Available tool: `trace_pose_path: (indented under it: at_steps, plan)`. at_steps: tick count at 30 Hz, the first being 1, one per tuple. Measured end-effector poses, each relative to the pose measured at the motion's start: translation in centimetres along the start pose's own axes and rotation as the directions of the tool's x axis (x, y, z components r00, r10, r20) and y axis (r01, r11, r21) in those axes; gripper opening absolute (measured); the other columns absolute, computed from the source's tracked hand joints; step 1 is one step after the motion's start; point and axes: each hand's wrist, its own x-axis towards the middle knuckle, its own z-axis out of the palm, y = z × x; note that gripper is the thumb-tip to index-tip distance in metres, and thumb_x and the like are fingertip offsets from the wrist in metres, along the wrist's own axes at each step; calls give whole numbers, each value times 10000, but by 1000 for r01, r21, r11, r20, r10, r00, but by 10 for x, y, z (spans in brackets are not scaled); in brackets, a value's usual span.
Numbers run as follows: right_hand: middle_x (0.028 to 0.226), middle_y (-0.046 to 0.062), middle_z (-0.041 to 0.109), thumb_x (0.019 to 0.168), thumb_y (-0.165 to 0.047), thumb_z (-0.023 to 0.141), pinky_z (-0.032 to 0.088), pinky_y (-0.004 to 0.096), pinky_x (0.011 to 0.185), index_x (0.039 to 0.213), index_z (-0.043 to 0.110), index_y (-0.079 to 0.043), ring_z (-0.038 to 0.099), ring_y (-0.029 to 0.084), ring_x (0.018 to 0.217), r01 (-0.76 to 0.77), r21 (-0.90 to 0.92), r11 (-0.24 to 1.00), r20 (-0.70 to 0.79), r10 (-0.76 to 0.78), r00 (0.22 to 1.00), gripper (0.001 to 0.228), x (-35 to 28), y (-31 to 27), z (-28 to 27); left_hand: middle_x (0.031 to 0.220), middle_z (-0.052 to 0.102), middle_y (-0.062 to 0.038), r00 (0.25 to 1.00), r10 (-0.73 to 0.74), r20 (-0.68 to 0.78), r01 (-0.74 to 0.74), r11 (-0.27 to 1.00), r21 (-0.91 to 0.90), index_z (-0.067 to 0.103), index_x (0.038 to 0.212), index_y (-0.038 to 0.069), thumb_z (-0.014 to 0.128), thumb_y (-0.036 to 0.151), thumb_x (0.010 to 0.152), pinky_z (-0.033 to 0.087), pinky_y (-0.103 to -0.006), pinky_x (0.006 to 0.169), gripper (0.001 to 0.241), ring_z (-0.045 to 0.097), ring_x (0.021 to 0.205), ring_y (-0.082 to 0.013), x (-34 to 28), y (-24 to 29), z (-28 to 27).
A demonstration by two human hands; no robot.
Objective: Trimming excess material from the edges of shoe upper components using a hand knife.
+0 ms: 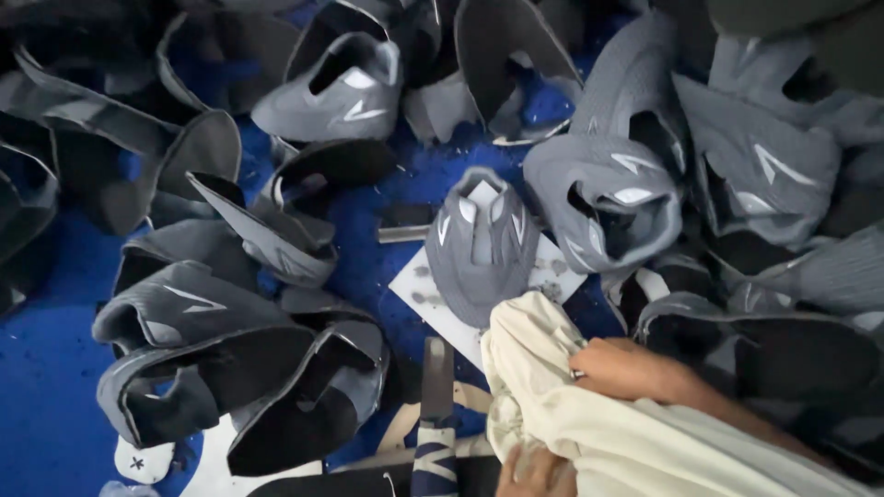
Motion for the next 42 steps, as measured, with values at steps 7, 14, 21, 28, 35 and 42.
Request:
trace_pose_path:
  at_steps: [7,14,21,28,35,42]
  plan:
    - [866,188,736,896,-354,654,575,462,746,941,718,-58,743,357,833,-59,142,988,-258,95,962,306,5,-32,-70,1622,383,-265,985,5,173,-13,999,47,565,1480,128,634,288,965,242,-751,1061,544,320,1505,-450,44,6,-61]
    - [878,113,641,1061,-114,561,486,335,707,1134,724,-15,591,196,796,485,780,396,-547,54,835,204,104,-10,-124,1379,592,-198,917,-307,-254,309,950,-33,627,1319,95,794,232,762,469,-499,980,598,612,1211,-402,58,56,-320]
    - [1246,166,690,1025,-40,526,580,348,951,1148,613,1,710,229,1134,660,718,220,-665,-60,744,156,167,8,-117,1388,494,-240,563,-818,-117,814,523,254,276,1566,30,846,349,682,520,-467,896,1099,612,1164,-416,63,44,-320]
    - [1301,226,674,995,12,548,590,368,930,1001,560,-18,710,285,1148,683,717,138,-677,-95,730,32,186,13,-103,1292,617,-190,446,-895,17,893,446,64,238,1589,152,837,379,673,569,-436,897,1118,708,1058,-365,22,2,-298]
    - [1233,153,749,963,31,567,591,307,885,949,579,1,758,222,1086,734,513,445,-806,-45,590,35,161,-10,-94,1179,731,-187,546,-815,-193,738,577,-350,423,1504,167,856,266,529,563,-367,919,1071,740,1076,-312,13,26,-297]
    - [1051,68,777,966,-54,628,585,287,816,1233,681,-66,777,205,1015,612,254,749,-866,-106,489,272,124,-35,-96,920,805,-145,556,-706,-439,503,706,-498,514,1446,73,790,126,519,627,-358,788,969,818,801,-201,91,126,-409]
